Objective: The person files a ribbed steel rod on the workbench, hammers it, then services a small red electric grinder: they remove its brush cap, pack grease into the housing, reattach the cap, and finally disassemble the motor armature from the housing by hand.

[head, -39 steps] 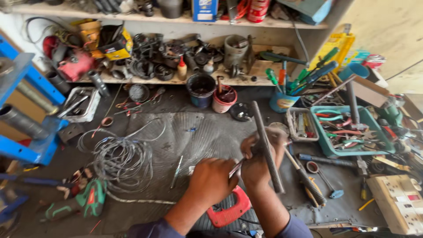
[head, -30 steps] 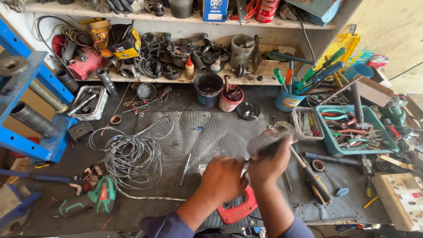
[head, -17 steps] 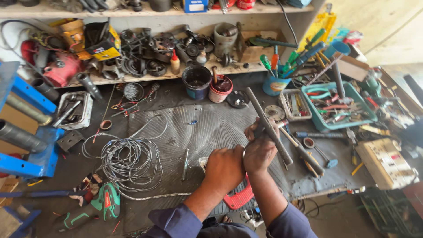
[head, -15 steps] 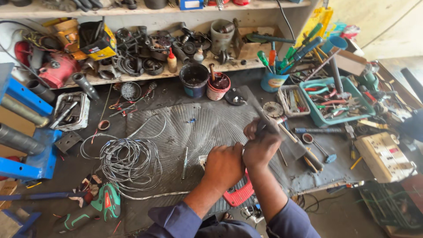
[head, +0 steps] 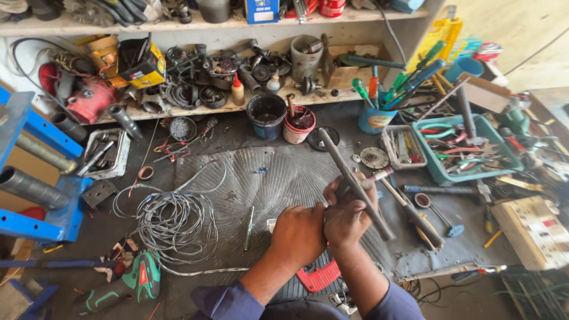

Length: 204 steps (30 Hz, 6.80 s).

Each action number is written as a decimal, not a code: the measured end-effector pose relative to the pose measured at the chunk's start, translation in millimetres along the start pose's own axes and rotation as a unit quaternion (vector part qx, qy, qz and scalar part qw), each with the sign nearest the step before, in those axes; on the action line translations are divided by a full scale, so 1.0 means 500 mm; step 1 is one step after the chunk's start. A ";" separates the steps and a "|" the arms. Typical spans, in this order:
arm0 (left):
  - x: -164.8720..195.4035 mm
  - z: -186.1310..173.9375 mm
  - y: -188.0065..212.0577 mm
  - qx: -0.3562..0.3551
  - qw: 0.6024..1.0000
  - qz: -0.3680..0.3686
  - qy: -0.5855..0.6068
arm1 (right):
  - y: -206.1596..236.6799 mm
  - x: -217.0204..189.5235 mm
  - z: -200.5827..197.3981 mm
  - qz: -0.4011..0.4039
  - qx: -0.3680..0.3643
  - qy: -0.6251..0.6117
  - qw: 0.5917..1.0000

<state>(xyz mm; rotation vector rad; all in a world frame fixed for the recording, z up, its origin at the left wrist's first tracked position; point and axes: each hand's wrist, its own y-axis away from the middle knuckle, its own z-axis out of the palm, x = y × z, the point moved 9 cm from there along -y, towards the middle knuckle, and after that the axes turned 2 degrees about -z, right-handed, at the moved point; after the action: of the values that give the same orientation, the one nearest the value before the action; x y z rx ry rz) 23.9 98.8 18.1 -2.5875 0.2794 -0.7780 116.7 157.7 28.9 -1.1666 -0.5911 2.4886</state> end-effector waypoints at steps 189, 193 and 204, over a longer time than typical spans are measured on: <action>-0.047 0.017 -0.052 -0.058 0.965 -0.125 0.225 | -0.041 -0.031 -0.030 0.066 -0.159 0.230 0.958; -0.050 0.015 -0.039 -0.015 0.968 -0.127 0.215 | -0.061 -0.038 -0.007 0.046 -0.159 0.206 0.965; -0.113 0.078 -0.026 -0.156 0.939 -0.182 0.248 | -0.075 0.067 -0.039 0.154 -0.278 0.178 0.931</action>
<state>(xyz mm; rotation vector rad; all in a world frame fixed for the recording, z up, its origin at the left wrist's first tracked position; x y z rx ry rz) 0.4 140.6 -32.4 -2.7284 0.0660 -1.6466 116.1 209.6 14.5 -2.0057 -1.1202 2.3113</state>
